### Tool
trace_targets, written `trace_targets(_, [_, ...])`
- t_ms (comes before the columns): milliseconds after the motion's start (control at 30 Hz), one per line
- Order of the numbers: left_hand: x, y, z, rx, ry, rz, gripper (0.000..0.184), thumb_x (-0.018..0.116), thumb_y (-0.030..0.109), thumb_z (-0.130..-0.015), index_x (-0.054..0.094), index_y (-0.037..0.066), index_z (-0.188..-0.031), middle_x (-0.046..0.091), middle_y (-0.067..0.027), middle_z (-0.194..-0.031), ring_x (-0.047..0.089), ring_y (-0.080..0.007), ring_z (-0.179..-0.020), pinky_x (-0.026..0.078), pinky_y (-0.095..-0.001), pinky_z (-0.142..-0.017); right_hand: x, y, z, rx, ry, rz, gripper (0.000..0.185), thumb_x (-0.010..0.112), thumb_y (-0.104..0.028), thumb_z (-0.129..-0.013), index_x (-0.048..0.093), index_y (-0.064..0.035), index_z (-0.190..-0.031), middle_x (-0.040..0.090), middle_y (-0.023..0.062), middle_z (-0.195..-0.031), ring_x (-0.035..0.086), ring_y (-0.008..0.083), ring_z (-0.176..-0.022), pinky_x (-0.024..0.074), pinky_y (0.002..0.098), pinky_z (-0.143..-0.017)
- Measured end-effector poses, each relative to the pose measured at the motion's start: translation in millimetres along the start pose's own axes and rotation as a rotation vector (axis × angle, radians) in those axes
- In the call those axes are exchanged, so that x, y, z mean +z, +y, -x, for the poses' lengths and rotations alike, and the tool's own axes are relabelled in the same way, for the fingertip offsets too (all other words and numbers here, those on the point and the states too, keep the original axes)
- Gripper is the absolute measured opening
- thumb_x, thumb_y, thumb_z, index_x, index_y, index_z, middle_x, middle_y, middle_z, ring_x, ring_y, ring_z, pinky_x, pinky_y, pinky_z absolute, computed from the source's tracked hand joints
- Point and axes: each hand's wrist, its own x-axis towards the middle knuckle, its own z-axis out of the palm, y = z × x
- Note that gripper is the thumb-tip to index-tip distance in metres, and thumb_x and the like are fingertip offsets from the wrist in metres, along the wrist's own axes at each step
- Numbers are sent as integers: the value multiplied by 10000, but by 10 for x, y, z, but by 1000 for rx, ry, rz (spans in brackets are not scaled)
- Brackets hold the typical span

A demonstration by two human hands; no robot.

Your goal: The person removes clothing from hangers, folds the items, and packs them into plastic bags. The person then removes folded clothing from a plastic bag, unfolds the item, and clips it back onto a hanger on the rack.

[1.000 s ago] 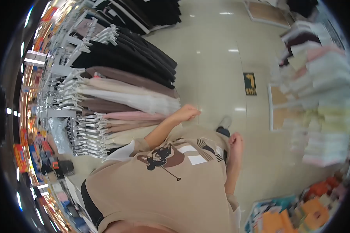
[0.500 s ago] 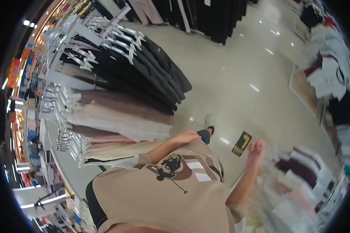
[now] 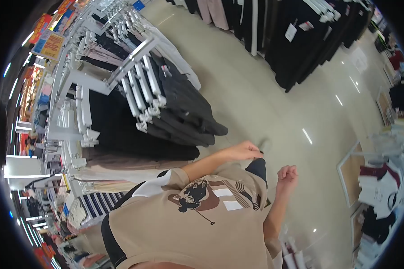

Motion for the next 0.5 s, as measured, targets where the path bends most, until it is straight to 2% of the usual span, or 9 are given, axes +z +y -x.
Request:
trace_targets(133, [-645,477,-605,-83,102,84,339,638,305,-902,561,111,-635,382,80,-558,312,-49,-505,236,-259,-461,216,-102,-1175,11,-43,-202,141,475,-122,-777,339,-103,-750,368,39,-665,348,137,-624,294,269,-565])
trace_targets(233, [-1013,748,-976,-101,278,99,356,634,304,-908,528,123,-621,379,72,-546,315,-51,-489,220,-259,-448,406,-126,-1921,170,-102,-325,124,481,-114,-773,359,-109,-749,371,37,-666,349,144,-630,302,267,-582])
trace_targets(333, [-1475,1042,-1161,-91,442,109,361,627,288,-915,500,129,-616,369,67,-539,314,-52,-483,216,-260,-444,741,-113,-2791,319,-200,-288,126,490,-140,-794,373,-115,-751,375,33,-663,348,142,-630,302,275,-585])
trace_targets(367, [-1652,1136,-1192,-84,485,109,364,624,280,-917,490,131,-613,364,67,-537,311,-52,-482,215,-260,-444,833,-86,-3116,353,-241,-183,138,488,-182,-821,378,-119,-766,375,29,-659,348,141,-629,300,279,-592])
trace_targets(500, [-2095,1207,-1327,-86,674,409,368,596,238,-934,461,138,-607,350,67,-531,294,-56,-466,214,-261,-441,1527,-202,-4170,499,-383,-61,142,464,-179,-823,349,-116,-769,354,25,-650,330,137,-612,292,274,-586])
